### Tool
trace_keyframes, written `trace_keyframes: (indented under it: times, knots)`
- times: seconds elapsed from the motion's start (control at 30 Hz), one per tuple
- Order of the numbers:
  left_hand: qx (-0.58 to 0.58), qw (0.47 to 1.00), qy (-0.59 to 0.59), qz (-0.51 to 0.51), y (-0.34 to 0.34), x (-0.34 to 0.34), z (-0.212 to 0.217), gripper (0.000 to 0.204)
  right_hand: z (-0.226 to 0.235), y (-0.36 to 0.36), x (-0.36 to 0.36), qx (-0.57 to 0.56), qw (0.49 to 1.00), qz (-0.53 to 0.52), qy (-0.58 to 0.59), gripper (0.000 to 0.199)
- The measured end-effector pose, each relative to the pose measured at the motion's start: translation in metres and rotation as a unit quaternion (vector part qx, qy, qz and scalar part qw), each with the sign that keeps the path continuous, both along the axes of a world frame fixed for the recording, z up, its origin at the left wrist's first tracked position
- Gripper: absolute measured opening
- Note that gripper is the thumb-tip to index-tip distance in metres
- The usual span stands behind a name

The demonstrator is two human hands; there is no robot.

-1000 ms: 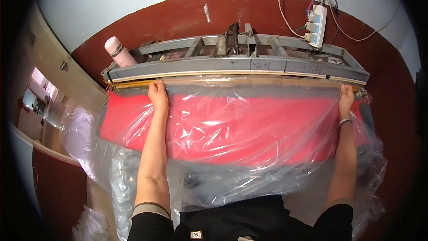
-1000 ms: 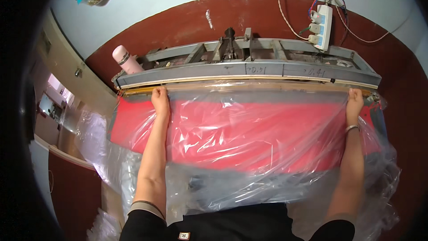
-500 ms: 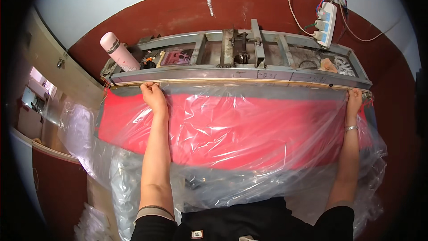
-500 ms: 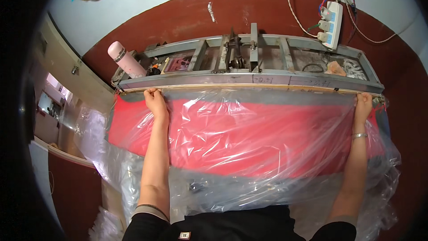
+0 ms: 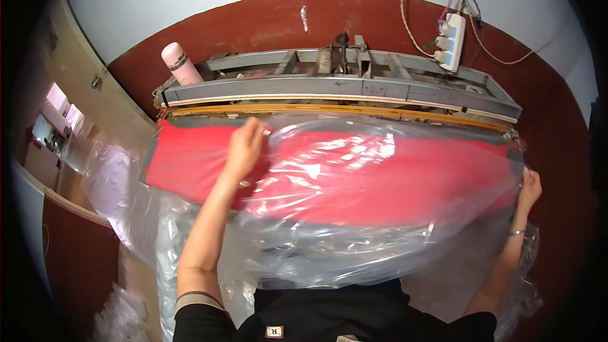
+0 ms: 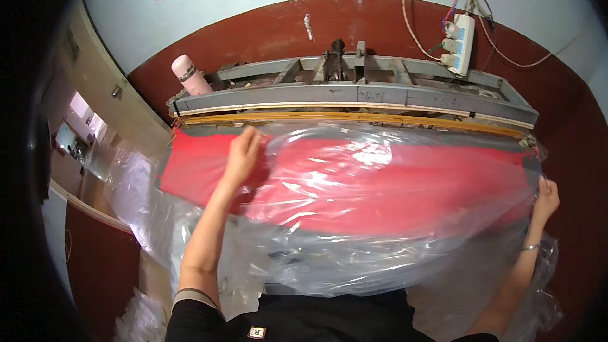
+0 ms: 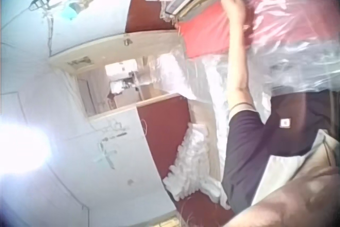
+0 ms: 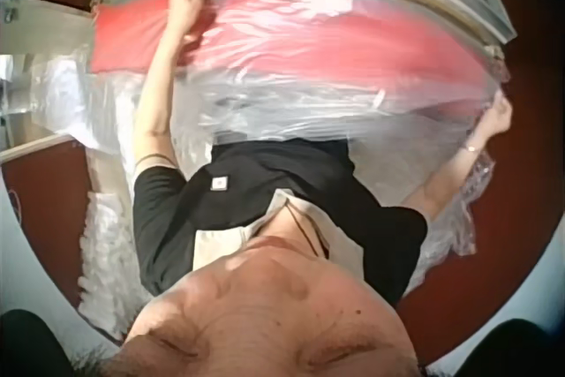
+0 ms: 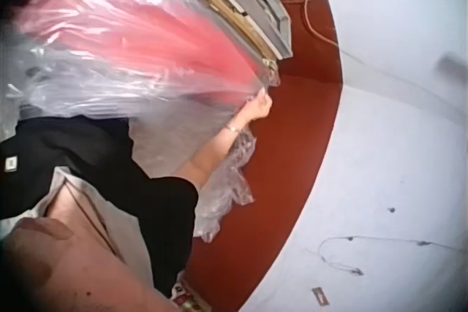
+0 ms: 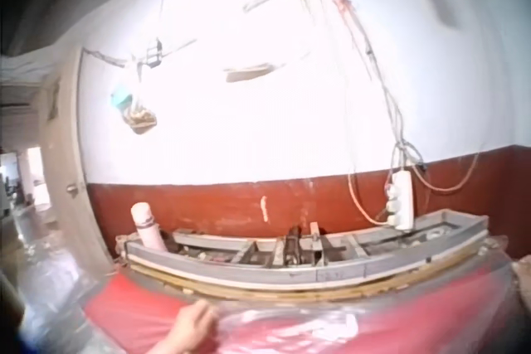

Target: The person repeatedly pulls plastic sheeting onto the machine platform, smooths and aligns the plastic film by hand, and presses the sealer bar down to seal the plastic sheets.

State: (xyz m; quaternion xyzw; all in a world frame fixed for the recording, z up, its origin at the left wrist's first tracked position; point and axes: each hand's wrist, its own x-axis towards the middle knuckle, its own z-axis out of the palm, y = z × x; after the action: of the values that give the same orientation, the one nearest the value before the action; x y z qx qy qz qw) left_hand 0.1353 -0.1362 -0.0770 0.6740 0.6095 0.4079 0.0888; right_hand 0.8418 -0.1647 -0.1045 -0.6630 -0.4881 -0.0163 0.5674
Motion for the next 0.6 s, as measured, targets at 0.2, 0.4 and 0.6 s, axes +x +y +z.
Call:
trace_keyframes:
  times: [0.2,0.4,0.6]
  knots:
    - [-0.028,0.965,-0.149,-0.214,-0.025,0.128,0.031,0.015,0.011,-0.064,0.039,-0.101,0.927,-0.311,-0.184,0.029]
    - [-0.132,0.927,-0.241,-0.255,-0.04,0.158,0.055,0.017,0.082,-0.022,-0.179,-0.055,0.971,0.228,-0.04,0.028]
    - [-0.106,0.929,-0.202,-0.292,-0.058,0.149,0.074,0.01,0.096,-0.005,-0.349,0.05,0.842,0.52,-0.131,0.036]
